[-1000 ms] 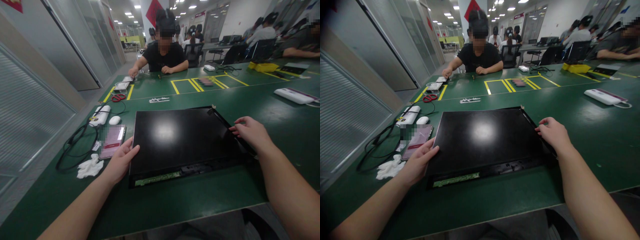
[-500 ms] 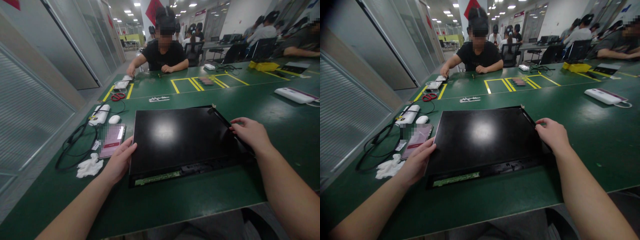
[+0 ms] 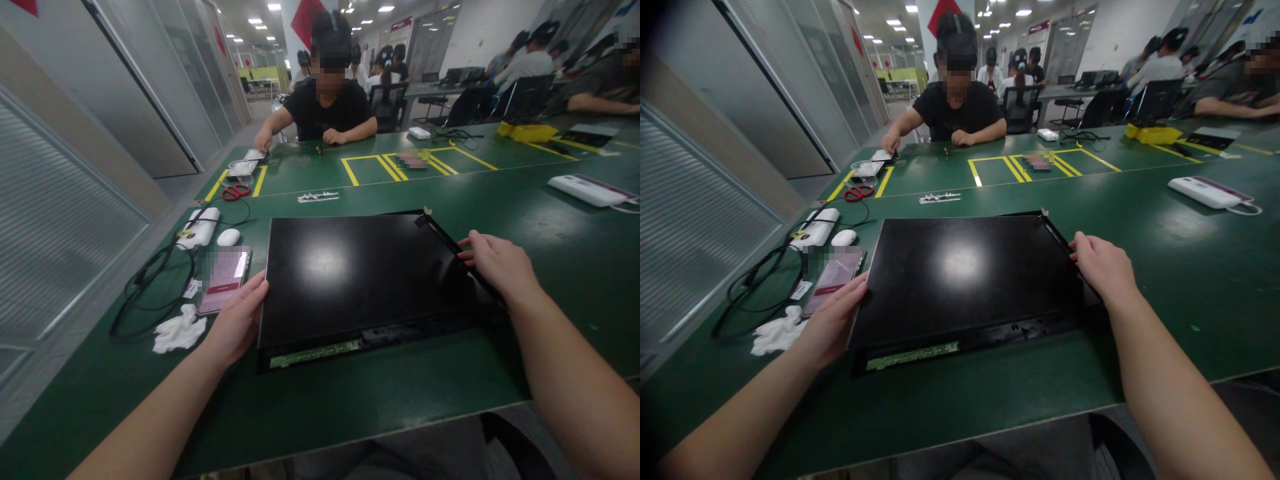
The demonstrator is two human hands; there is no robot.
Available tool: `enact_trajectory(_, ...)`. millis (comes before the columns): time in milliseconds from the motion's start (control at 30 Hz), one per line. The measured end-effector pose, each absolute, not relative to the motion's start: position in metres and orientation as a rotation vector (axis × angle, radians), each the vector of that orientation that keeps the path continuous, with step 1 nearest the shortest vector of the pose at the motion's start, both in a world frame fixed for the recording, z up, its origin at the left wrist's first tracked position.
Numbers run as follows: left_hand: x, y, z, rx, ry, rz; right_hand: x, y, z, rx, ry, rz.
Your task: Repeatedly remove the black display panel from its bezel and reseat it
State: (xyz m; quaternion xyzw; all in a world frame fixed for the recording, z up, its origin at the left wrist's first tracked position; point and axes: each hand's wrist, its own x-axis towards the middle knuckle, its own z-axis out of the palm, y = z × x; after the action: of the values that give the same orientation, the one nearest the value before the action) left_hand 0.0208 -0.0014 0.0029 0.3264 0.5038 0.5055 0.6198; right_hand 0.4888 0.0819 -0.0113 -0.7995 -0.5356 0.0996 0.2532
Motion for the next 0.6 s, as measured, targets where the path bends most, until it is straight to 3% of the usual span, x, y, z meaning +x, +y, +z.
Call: enact_trajectory(600, 0.026, -0.002, 0.006, 0.792, 1.183, 1.183, 0.483, 0.078, 0.002, -2.115, -1.173, 0.554)
